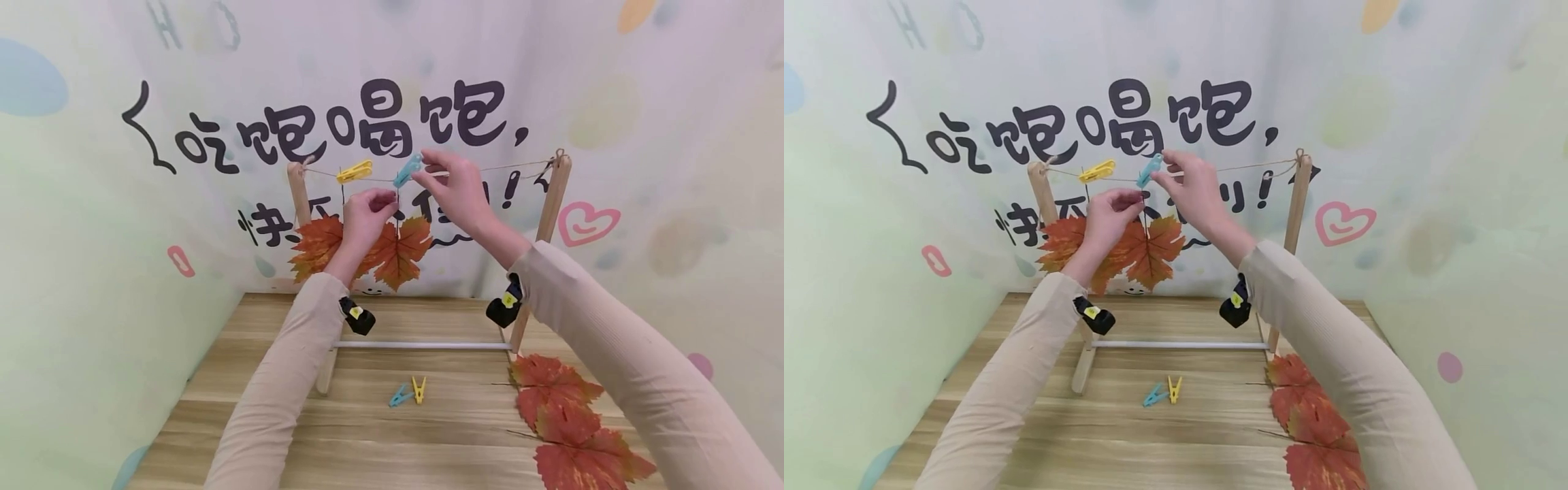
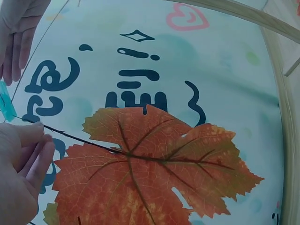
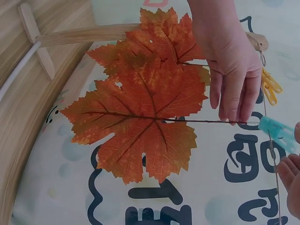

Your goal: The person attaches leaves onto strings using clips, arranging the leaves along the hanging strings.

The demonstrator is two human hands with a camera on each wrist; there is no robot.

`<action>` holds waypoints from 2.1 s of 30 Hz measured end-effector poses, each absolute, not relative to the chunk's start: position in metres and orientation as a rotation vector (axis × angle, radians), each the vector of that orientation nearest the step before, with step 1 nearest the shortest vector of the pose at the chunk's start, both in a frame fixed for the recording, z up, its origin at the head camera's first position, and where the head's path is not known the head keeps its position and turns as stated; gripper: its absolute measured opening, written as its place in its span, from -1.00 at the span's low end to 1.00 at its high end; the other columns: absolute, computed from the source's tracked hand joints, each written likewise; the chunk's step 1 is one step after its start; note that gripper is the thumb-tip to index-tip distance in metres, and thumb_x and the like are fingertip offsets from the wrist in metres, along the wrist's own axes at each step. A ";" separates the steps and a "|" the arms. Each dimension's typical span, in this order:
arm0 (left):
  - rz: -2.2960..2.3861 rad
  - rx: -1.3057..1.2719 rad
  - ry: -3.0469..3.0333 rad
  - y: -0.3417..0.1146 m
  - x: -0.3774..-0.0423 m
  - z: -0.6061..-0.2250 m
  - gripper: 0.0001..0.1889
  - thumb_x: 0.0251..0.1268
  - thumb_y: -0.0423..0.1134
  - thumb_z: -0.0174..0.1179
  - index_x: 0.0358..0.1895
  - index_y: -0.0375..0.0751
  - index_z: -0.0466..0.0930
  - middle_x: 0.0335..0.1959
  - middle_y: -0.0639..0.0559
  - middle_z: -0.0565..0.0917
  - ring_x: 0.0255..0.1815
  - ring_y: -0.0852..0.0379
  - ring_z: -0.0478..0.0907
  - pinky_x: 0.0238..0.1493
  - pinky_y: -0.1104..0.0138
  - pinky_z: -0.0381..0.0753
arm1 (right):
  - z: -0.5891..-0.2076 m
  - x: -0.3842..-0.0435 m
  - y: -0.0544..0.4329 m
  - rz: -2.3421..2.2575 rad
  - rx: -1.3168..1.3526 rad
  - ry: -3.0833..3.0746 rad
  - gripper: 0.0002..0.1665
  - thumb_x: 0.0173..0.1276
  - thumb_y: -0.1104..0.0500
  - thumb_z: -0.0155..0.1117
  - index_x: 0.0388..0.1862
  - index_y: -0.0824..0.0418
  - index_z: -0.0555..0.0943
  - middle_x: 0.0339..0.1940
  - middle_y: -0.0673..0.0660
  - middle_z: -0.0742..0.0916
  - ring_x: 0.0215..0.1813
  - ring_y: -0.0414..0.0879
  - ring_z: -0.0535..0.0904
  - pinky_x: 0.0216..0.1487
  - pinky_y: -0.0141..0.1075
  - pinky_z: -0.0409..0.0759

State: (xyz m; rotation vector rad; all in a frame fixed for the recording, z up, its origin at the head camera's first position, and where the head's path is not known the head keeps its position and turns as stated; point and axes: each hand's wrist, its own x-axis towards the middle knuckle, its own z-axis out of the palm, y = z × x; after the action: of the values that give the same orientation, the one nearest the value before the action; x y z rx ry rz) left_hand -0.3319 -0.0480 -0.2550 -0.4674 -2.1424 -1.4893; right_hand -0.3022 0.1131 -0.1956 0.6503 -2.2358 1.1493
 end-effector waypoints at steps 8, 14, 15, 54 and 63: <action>-1.489 -0.499 -2.036 -0.056 -0.317 -0.261 -0.81 0.07 -0.41 0.26 -0.21 -0.37 0.61 -0.27 -0.16 0.67 -0.28 0.04 0.61 -0.18 0.33 0.58 | -0.214 -0.284 0.125 1.128 0.703 -2.233 -0.61 0.20 0.23 0.27 0.00 0.37 0.53 -0.10 0.23 0.64 -0.10 -0.04 0.59 -0.07 -0.31 0.56; -1.450 -0.582 -2.086 -0.061 -0.303 -0.272 -0.84 0.08 -0.40 0.25 -0.23 -0.35 0.62 -0.30 -0.14 0.66 -0.30 0.07 0.59 -0.21 0.36 0.59 | -0.248 -0.269 0.144 1.137 0.764 -2.284 -0.60 0.17 0.26 0.29 -0.01 0.39 0.52 -0.10 0.26 0.64 -0.12 0.01 0.58 -0.08 -0.25 0.57; -1.451 -0.601 -2.094 -0.061 -0.301 -0.274 -0.84 0.08 -0.41 0.25 -0.24 -0.36 0.62 -0.31 -0.15 0.66 -0.30 0.07 0.59 -0.21 0.35 0.59 | -0.255 -0.267 0.148 1.141 0.773 -2.301 -0.59 0.17 0.27 0.29 -0.01 0.40 0.52 -0.10 0.27 0.64 -0.11 0.02 0.58 -0.07 -0.23 0.57; -1.440 -0.603 -2.521 -0.085 -0.273 -0.427 -0.86 0.09 -0.43 0.23 -0.25 -0.35 0.62 -0.34 -0.11 0.67 -0.32 0.05 0.60 -0.29 0.35 0.60 | -0.457 -0.196 0.264 1.248 0.746 -2.794 -0.55 0.24 0.11 0.23 0.03 0.36 0.50 -0.08 0.20 0.64 -0.07 -0.08 0.54 -0.07 -0.09 0.53; -1.416 -0.687 -2.547 -0.082 -0.270 -0.457 -0.86 0.08 -0.42 0.24 -0.28 -0.42 0.60 -0.37 -0.17 0.66 -0.37 0.00 0.61 -0.31 0.34 0.60 | -0.487 -0.196 0.279 1.390 0.788 -2.878 -0.57 0.22 0.14 0.25 -0.02 0.41 0.50 -0.17 0.23 0.64 -0.16 -0.02 0.57 -0.18 -0.31 0.56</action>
State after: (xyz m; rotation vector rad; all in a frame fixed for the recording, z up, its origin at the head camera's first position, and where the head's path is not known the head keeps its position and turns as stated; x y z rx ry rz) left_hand -0.2699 -0.0820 -0.4570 -0.6872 -2.5468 -1.4160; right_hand -0.1962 0.2794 -0.4865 0.7876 -2.8780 1.3898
